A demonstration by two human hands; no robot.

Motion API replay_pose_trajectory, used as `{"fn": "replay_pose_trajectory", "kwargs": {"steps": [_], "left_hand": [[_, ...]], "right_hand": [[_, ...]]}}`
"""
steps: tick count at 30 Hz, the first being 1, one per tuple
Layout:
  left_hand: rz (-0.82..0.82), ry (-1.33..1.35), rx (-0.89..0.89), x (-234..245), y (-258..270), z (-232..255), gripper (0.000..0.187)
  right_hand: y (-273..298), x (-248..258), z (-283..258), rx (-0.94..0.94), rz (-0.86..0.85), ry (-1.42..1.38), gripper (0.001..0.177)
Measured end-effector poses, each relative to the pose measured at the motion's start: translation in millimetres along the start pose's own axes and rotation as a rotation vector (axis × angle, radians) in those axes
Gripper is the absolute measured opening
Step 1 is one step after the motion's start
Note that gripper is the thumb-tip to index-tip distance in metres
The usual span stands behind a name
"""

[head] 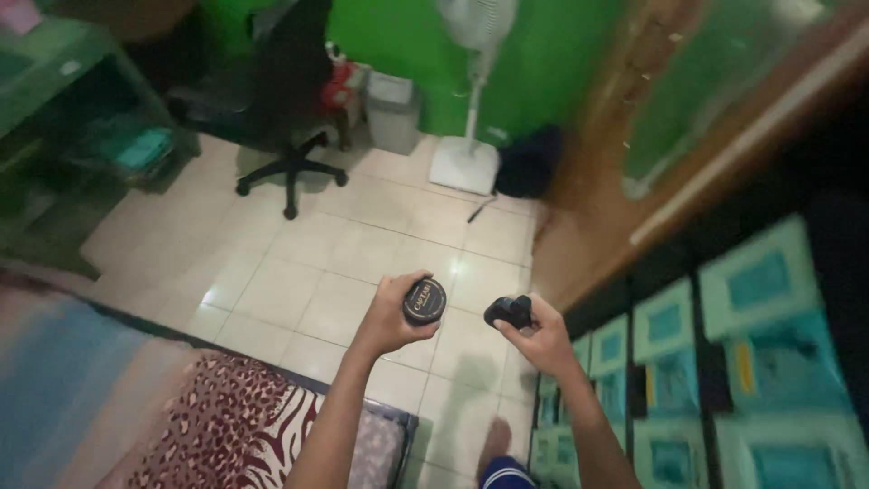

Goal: Organizing small personal care items, lotions, and bottles on a desk and a storage cart.

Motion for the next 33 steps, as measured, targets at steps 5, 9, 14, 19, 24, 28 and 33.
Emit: {"fn": "replay_pose_trajectory", "kwargs": {"steps": [5, 9, 14, 19, 24, 28, 33], "left_hand": [[0.125, -0.124, 0.076, 17.1, -50.3, -52.2, 0.078], [0.25, -0.231, 0.183, 32.1, -89.4, -87.0, 0.079], [0.398, -0.315, 0.263, 64.4, -128.2, -98.1, 0.078], [0.529, -0.38, 0.358, 107.4, -152.5, -143.8, 0.08], [0.659, -0.449, 0.269, 155.3, -177.8, -205.7, 0.073], [0.706, -0.428, 0.432, 226.5, -214.1, -251.3, 0.078], [0.765, -0.504, 0.396, 324.6, -261.4, -292.0, 0.077]], "right_hand": [[-90.2, -64.1, -46.9, 0.251, -0.174, -0.274, 0.034], [-166.1, -106.9, -78.2, 0.327, -0.293, -0.21, 0.033], [-249.5, -170.7, -113.0, 0.516, -0.437, -0.113, 0.028], [-303.1, -252.2, -144.1, 0.551, -0.513, -0.223, 0.031], [-339.7, -365.7, -167.1, 0.504, -0.701, -0.26, 0.029], [-354.3, -461.8, -206.6, 0.536, -0.804, -0.259, 0.027], [-389.4, -589.7, -256.8, 0.482, -0.828, -0.412, 0.047]]}}
Point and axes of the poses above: each hand's wrist, its own y-axis away from the middle knuckle, its own x-axis out of the back of the hand, z = x × y, the point moved 9 cm from there along -y, towards the middle knuckle, and after that the axes turned 15 degrees about z, right-handed, at the moved point
